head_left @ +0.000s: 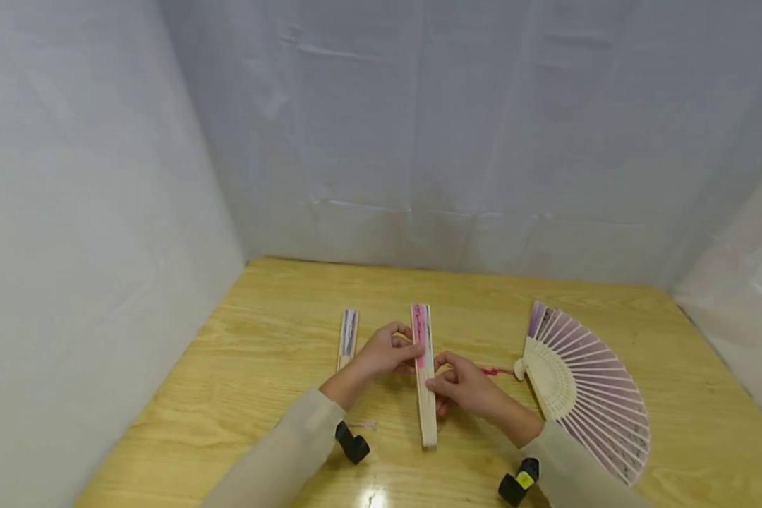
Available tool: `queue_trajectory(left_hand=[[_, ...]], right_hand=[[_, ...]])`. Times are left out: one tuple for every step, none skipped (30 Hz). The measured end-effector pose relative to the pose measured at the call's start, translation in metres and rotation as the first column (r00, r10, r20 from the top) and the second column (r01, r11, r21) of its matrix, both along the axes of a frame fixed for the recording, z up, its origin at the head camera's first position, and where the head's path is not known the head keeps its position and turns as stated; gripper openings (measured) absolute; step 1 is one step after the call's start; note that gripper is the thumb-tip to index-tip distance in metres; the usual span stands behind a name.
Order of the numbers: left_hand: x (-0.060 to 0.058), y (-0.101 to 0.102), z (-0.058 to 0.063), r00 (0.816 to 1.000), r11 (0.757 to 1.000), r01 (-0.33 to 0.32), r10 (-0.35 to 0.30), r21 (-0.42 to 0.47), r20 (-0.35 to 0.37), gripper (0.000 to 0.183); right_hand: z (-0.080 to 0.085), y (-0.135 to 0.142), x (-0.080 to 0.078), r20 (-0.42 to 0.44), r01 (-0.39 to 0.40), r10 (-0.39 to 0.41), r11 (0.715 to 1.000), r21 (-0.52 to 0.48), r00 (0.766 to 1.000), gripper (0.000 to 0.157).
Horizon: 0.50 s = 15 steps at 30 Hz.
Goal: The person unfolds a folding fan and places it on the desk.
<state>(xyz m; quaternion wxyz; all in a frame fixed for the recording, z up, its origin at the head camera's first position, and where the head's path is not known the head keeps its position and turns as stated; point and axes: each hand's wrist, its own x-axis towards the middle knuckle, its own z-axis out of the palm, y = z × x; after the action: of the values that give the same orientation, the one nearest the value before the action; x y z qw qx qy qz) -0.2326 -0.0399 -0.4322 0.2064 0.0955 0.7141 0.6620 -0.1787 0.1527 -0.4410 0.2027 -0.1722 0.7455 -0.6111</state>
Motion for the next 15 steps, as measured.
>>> queue_trajectory(left_hand=[[0.0007, -0.0002, -0.0015, 1.0, 1.0, 0.001, -0.001, 0.013, 0.004, 0.023], [0.0012, -0.0004, -0.0029, 1.0, 1.0, 0.004, -0.004, 0.025, 0.006, 0.023], [0.0019, -0.0007, -0.0042, 1.0, 1.0, 0.007, -0.007, 0.029, 0.008, 0.023], [0.0026, -0.001, -0.0053, 1.0, 0.999, 0.011, -0.011, 0.032, 0.01, 0.023], [0.0034, -0.0013, -0.0059, 1.0, 0.999, 0.014, -0.015, 0.034, 0.013, 0.023], [0.0043, -0.0014, -0.0064, 1.0, 0.999, 0.017, -0.017, 0.034, 0.014, 0.023], [0.0053, -0.0016, -0.0066, 1.0, 0.999, 0.018, -0.018, 0.033, 0.019, 0.023], [0.0063, -0.0017, -0.0066, 1.0, 0.999, 0.018, -0.019, 0.03, 0.022, 0.023], [0.0072, -0.0016, -0.0067, 0.999, 0.999, 0.018, -0.019, 0.028, 0.026, 0.023], [0.008, -0.0013, -0.0068, 0.999, 1.0, 0.02, -0.021, 0.024, 0.025, 0.023], [0.0086, -0.0009, -0.007, 0.999, 1.0, 0.021, -0.021, 0.018, 0.027, 0.022], [0.009, -0.0003, -0.0075, 0.999, 1.0, 0.021, -0.022, 0.014, 0.027, 0.022], [0.0093, 0.0003, -0.0077, 0.999, 1.0, 0.02, -0.02, 0.013, 0.029, 0.021], [0.0096, 0.001, -0.0083, 1.0, 1.0, 0.018, -0.018, 0.008, 0.021, 0.021], [0.0098, 0.0016, -0.0086, 1.0, 1.0, 0.015, -0.015, 0.007, 0.017, 0.02]], right_hand=[[-0.0005, 0.0007, 0.0003, -0.002, -0.004, 0.004, 1.0, -0.009, 1.0, 0.021], [-0.0008, 0.0011, 0.0005, -0.003, -0.006, 0.006, 1.0, -0.015, 1.0, 0.021], [-0.0012, 0.0016, 0.0006, -0.006, -0.009, 0.009, 1.0, -0.021, 1.0, 0.02], [-0.0016, 0.0021, 0.0006, -0.007, -0.005, 0.005, 1.0, -0.021, 1.0, 0.02], [-0.0022, 0.0026, 0.0005, -0.006, -0.004, 0.004, 1.0, -0.026, 1.0, 0.019], [-0.0027, 0.0031, 0.0004, -0.003, 0.0, 0.0, 1.0, -0.029, 1.0, 0.019], [-0.0035, 0.0036, 0.0001, 0.002, 0.004, -0.004, 0.999, -0.035, 1.0, 0.019], [-0.0041, 0.004, -0.0002, 0.008, 0.007, -0.007, 0.999, -0.04, 1.0, 0.019], [-0.0049, 0.0047, -0.0006, 0.017, 0.01, -0.009, 0.999, -0.047, 1.0, 0.019], [-0.0055, 0.0054, -0.0008, 0.031, 0.014, -0.012, 0.999, -0.053, 0.999, 0.019], [-0.0061, 0.0061, -0.0011, 0.05, 0.016, -0.012, 0.998, -0.065, 0.999, 0.018], [-0.0064, 0.0069, -0.0012, 0.064, 0.015, -0.01, 0.997, -0.074, 0.998, 0.018], [-0.0069, 0.0076, -0.0015, 0.077, 0.014, -0.007, 0.997, -0.08, 0.997, 0.018], [-0.0068, 0.0081, -0.0014, 0.09, 0.014, -0.006, 0.996, -0.086, 0.996, 0.017], [-0.007, 0.0087, -0.0015, 0.101, 0.015, -0.006, 0.996, -0.092, 0.995, 0.017]])
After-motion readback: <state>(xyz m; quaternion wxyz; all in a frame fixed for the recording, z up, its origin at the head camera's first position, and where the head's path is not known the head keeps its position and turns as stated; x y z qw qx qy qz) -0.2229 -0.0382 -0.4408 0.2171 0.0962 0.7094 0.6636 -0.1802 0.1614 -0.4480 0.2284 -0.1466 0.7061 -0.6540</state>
